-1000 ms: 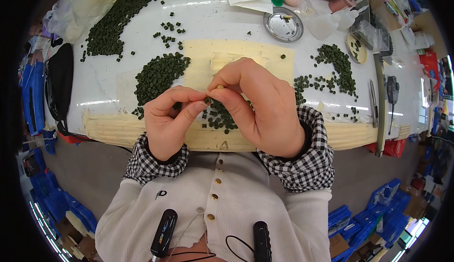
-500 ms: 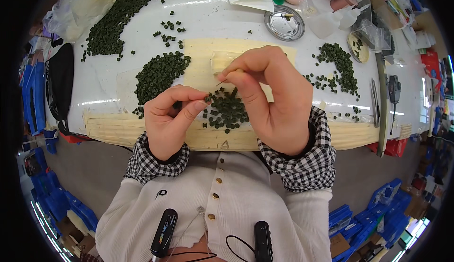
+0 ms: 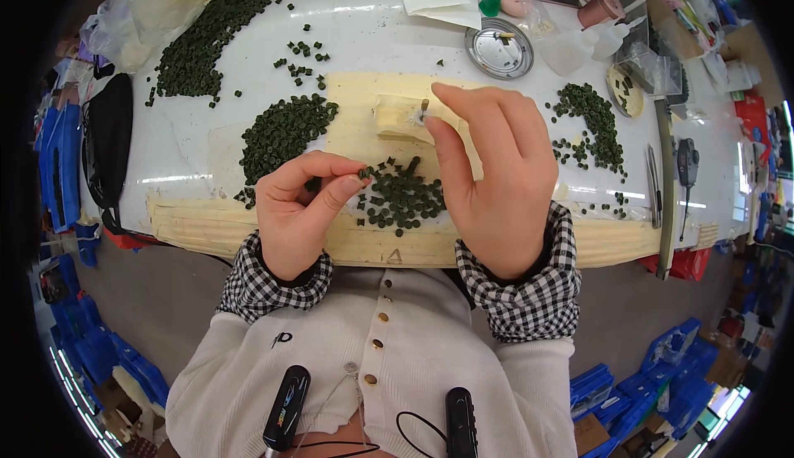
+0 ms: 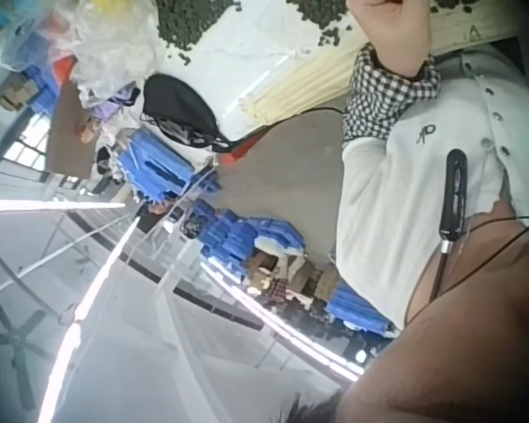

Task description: The person is picking up small green plastic components and carefully placing them onto a white plastic assembly fixture on a workbench.

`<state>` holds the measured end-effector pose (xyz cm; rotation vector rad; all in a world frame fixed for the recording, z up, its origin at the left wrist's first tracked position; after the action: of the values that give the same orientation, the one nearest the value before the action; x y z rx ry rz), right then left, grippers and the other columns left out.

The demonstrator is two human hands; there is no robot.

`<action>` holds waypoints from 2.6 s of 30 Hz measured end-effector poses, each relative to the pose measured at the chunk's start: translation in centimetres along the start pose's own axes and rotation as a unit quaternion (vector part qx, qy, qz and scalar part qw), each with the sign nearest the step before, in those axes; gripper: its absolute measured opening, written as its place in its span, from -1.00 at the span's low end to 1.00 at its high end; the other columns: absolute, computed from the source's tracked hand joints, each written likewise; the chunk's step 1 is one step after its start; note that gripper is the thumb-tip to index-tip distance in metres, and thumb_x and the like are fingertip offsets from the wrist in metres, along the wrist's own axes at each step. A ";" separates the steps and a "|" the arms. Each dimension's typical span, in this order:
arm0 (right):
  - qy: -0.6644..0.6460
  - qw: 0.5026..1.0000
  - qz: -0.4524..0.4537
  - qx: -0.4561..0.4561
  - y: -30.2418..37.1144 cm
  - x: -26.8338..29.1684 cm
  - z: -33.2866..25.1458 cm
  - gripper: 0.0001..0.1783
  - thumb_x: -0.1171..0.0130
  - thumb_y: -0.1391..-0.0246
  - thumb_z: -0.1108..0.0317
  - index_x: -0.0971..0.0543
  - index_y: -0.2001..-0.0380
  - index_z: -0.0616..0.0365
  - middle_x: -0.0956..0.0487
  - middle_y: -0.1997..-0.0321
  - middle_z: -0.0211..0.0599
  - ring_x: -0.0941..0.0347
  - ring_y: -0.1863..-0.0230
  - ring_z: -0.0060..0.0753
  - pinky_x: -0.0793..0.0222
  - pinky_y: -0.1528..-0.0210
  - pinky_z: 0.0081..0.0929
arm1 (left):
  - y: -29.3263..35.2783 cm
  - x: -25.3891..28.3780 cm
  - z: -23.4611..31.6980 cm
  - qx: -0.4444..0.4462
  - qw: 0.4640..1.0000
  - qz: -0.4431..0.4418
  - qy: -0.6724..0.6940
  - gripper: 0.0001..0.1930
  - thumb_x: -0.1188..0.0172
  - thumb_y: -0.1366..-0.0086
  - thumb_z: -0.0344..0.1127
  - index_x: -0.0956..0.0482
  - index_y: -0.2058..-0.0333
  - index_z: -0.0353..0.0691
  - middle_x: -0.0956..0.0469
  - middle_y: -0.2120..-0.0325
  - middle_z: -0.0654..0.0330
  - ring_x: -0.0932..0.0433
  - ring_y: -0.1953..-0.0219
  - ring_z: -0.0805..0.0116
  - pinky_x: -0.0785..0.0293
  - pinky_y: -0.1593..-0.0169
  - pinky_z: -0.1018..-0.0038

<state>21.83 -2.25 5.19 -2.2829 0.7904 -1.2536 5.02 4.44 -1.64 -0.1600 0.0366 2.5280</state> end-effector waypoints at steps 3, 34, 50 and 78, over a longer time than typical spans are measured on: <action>-0.085 0.994 -0.055 -0.046 1.7 0.4 -0.9 -0.76 -0.27 0.11 0.62 -0.61 0.28 0.24 -0.53 0.38 -0.19 -0.47 0.35 -0.23 -0.39 0.32 -0.45 | 0.1 0.1 0.0 0.021 1.000 -0.007 -0.004 -0.87 -0.21 -0.21 -0.56 -0.58 0.25 -0.42 -0.57 0.42 0.21 -0.50 0.37 0.57 -0.40 0.27 0.68; -0.220 0.964 -0.133 -0.061 4.9 -1.8 -1.1 -0.60 -0.23 0.07 0.64 -0.59 0.07 0.25 -0.56 0.28 -0.17 -0.51 0.40 -0.36 -0.44 0.39 -0.57 | -0.1 -0.5 -0.4 0.005 1.000 -0.014 -0.004 -0.89 -0.24 -0.20 -0.52 -0.62 0.27 -0.33 -0.49 0.57 0.39 -0.24 0.58 0.78 -0.13 0.51 0.78; 0.210 0.974 -0.062 -0.051 4.1 2.7 6.2 -0.89 -0.28 0.11 0.49 -0.61 0.42 0.20 -0.49 0.48 -0.31 -0.37 0.38 -0.25 -0.32 0.31 -0.37 | 0.4 0.4 1.5 -0.030 0.968 -0.065 -0.239 -0.88 -0.21 -0.17 -0.52 -0.60 0.28 -0.33 -0.25 0.71 0.32 -0.16 0.68 0.55 -0.12 0.55 0.61; -0.051 0.983 -0.014 -0.174 4.9 2.3 3.2 -0.90 -0.20 0.03 0.63 -0.55 0.38 0.31 -0.58 0.43 -0.20 -0.52 0.45 -0.39 -0.42 0.33 -0.56 | 0.5 0.3 -0.4 0.220 0.899 -0.047 0.375 -0.69 0.11 -0.44 -0.34 -0.36 -0.08 -0.33 -0.45 0.32 0.27 -0.32 0.38 0.58 -0.30 0.35 0.68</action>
<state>24.23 -7.15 2.03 -2.6164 1.0086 -1.0656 4.48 4.19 -2.07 -0.9070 0.8703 2.1431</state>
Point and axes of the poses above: each hand's wrist, its own y-axis away from the middle knuckle, its own x-axis out of the back of the hand, z = x × y, the point moved 5 cm from there along -y, towards the middle knuckle
